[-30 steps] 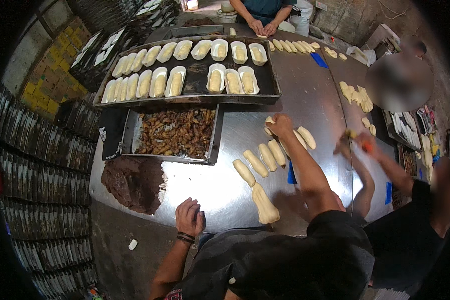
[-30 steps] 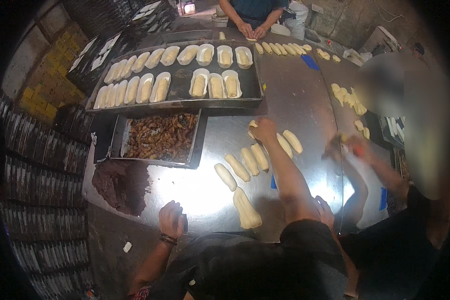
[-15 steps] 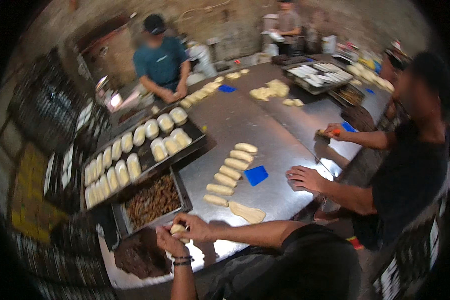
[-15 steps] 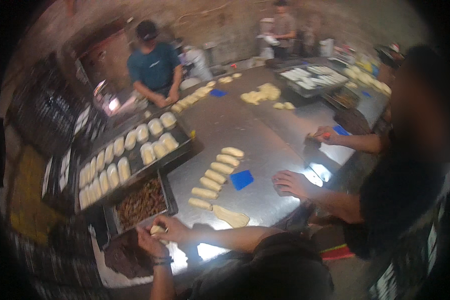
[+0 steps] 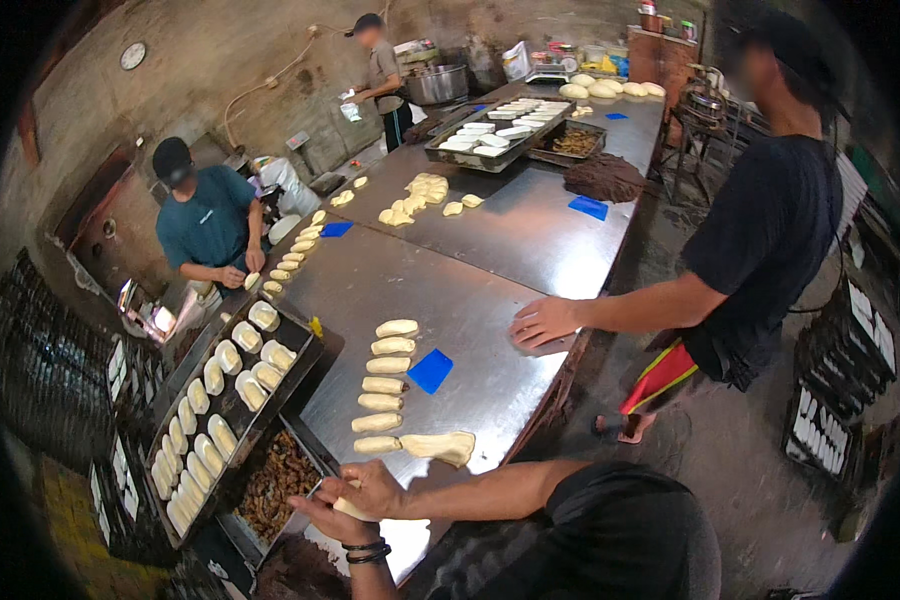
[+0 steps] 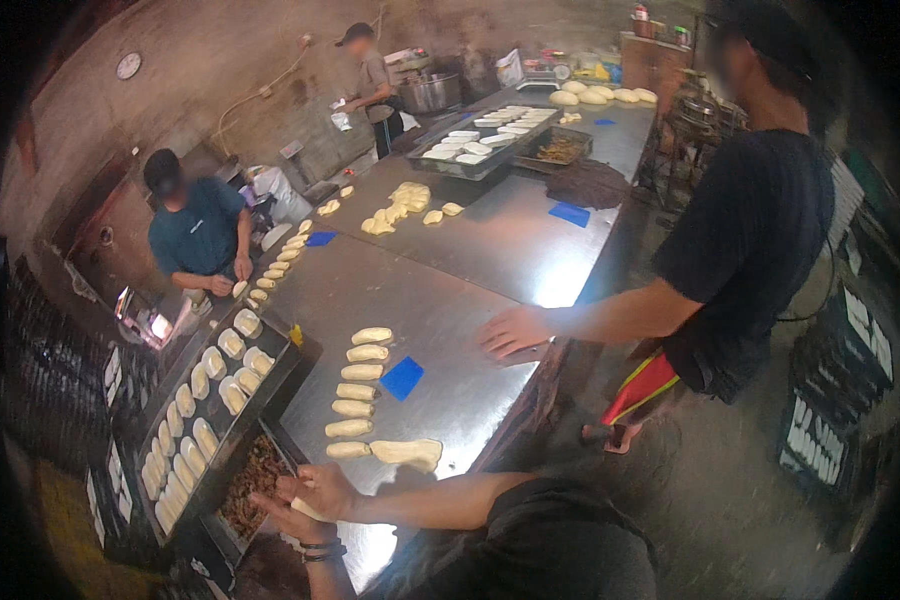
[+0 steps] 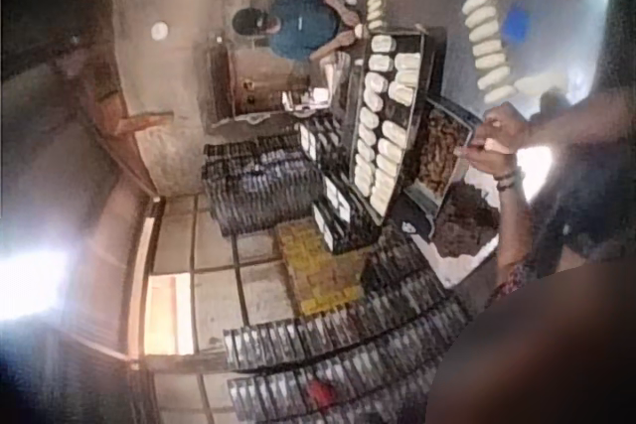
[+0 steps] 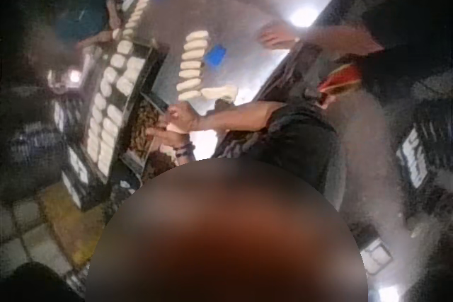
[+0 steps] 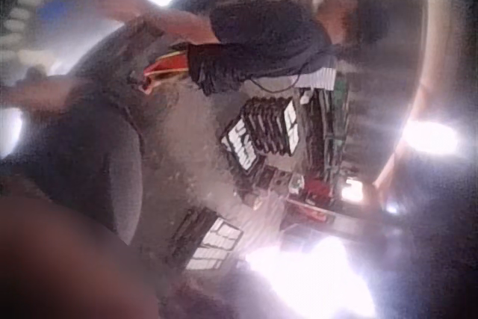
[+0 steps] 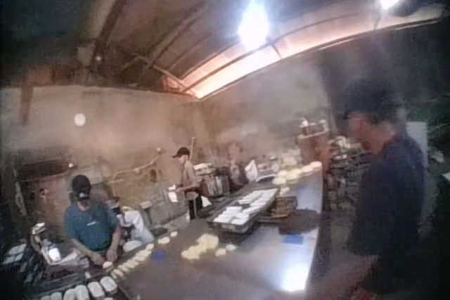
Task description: The person flattens dough pieces, adds a dark filling, rolls them into logs, and places them into paper liners on a tray. They repeat this process continuously while coworkers work nearby.
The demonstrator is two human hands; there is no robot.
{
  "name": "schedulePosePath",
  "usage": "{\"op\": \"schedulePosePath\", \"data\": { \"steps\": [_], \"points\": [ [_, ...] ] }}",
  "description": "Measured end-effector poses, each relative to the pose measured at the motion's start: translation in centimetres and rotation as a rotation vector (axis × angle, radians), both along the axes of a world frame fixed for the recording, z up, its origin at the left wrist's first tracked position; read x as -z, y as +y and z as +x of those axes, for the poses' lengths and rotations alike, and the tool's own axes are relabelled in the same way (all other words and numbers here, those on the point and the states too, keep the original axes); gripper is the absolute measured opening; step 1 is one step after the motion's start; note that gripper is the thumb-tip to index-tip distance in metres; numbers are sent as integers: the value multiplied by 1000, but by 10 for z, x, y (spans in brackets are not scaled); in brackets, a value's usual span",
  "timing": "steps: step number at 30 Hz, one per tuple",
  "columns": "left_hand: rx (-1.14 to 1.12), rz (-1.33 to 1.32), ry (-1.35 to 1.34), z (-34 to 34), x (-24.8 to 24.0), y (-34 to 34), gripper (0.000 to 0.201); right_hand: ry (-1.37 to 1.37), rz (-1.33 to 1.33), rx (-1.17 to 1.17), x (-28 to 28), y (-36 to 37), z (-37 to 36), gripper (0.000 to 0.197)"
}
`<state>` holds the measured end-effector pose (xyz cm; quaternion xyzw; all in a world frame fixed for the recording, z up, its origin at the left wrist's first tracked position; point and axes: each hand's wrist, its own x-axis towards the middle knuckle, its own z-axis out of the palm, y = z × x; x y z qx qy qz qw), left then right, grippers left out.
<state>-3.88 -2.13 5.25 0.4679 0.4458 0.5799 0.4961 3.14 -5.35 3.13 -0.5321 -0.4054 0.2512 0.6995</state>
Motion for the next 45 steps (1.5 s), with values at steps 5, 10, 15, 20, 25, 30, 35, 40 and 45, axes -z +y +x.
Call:
{"op": "schedulePosePath", "data": {
  "steps": [5,10,15,20,25,30,35,40,45],
  "points": [
    [148,-539,-418,-40,51,2,59,298,-441,-471,22,-25,32,38],
    [-42,-937,-535,-107,135,-51,52,359,-824,-986,67,-66,27,23],
    [148,-941,-760,-144,159,-87,50,338,-886,-1121,12,1,24,24],
    [138,-726,-671,-177,135,-80,54,-1331,43,125,5,71,51,25],
    [54,-685,-510,-199,129,-93,47,-1101,-156,-116,93,-31,11,64],
    [39,-76,355,-138,139,-59,44,-1424,-399,-660,107,-121,-10,85],
    [326,196,1390,-83,138,-22,65,-1646,-463,-962,54,-85,3,64],
    [423,187,1556,-91,134,-22,72,-1119,-449,-1253,28,19,2,25],
    [494,114,1344,-93,139,-21,66,-1112,478,-1083,69,119,-85,32]
  ]
}}
